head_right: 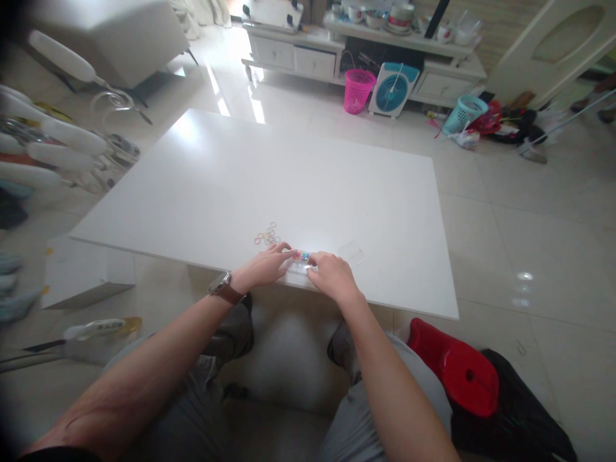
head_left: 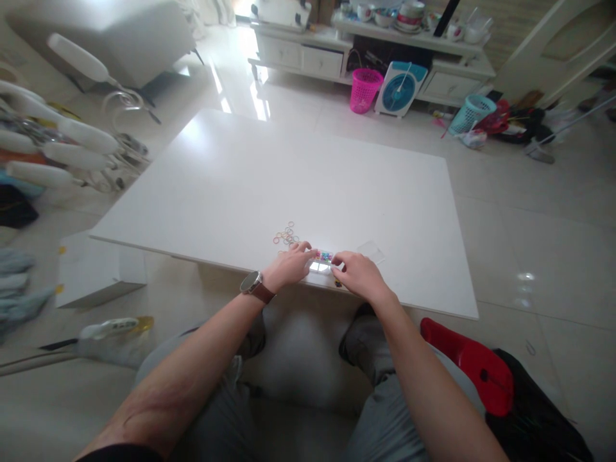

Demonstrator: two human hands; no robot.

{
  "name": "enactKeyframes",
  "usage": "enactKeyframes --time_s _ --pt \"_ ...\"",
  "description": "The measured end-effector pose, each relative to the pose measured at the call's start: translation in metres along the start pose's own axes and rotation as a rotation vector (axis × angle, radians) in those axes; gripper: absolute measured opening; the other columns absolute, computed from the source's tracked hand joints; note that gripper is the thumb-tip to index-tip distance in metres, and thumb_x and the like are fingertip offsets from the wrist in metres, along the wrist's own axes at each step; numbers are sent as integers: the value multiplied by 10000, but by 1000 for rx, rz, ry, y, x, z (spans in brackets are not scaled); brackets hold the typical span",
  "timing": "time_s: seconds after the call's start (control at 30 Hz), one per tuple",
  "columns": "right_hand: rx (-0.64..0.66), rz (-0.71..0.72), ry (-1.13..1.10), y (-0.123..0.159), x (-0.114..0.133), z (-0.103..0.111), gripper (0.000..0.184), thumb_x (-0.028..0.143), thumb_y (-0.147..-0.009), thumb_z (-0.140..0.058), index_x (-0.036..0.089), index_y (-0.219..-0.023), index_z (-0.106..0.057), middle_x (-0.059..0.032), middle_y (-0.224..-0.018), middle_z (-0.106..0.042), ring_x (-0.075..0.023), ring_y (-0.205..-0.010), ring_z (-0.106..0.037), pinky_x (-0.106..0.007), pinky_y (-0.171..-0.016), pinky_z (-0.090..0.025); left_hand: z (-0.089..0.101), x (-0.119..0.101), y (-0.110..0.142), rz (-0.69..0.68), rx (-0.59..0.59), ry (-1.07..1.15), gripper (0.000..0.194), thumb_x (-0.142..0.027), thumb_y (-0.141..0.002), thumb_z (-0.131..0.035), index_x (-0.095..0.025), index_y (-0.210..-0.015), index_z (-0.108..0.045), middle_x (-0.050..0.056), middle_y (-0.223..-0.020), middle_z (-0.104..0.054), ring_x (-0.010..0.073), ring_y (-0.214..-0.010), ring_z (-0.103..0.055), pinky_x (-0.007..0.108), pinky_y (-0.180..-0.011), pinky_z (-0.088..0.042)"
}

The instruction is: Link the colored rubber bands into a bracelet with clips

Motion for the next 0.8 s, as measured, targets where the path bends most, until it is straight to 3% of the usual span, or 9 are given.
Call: enactKeyframes --time_s 0.27,0.4,0.6,0.8 --pt "20 -2 13 2 2 -1 178 306 -924 -592 256 -1007 -741 -32 -1015 -773 -189 -830 -688 -274 -711 -442 6 14 -6 47 -35 36 378 -179 -881 -551 -209 -1242 -659 115 -1198 -623 262 -1165 -611 377 -1050 -484" --pt "32 -4 20 1 0 -4 190 305 -928 -588 254 -1034 -737 -39 -1032 -761 -195 -864 -685 -273 -736 -456 5 14 -6 31 -27 68 377 -195 -889 -548 -239 -1243 -673 92 -1161 -654 245 -1126 -645 354 -1037 -485" --pt "154 110 -46 -1 11 -28 251 227 -910 -598 228 -1127 -725 -60 -1241 -685 -167 -902 -679 -264 -810 -481 -1 14 -4 58 -2 71 436 -199 -884 -550 -252 -1306 -648 91 -1200 -674 245 -1139 -655 339 -1018 -489" --pt "257 170 -4 0 15 -52 218 222 -904 -600 234 -1032 -776 -74 -1229 -676 -209 -1004 -686 -293 -889 -504 18 34 -4 131 -80 16 410 -223 -915 -494 -160 -1289 -650 136 -1245 -680 285 -1185 -642 403 -1062 -477"
Point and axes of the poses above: each hand's wrist, its own y-axis away from the middle knuckle, its own z-axis out of the back of the hand, x = y × z, the point moved 9 cm from there along -y, towards the middle knuckle
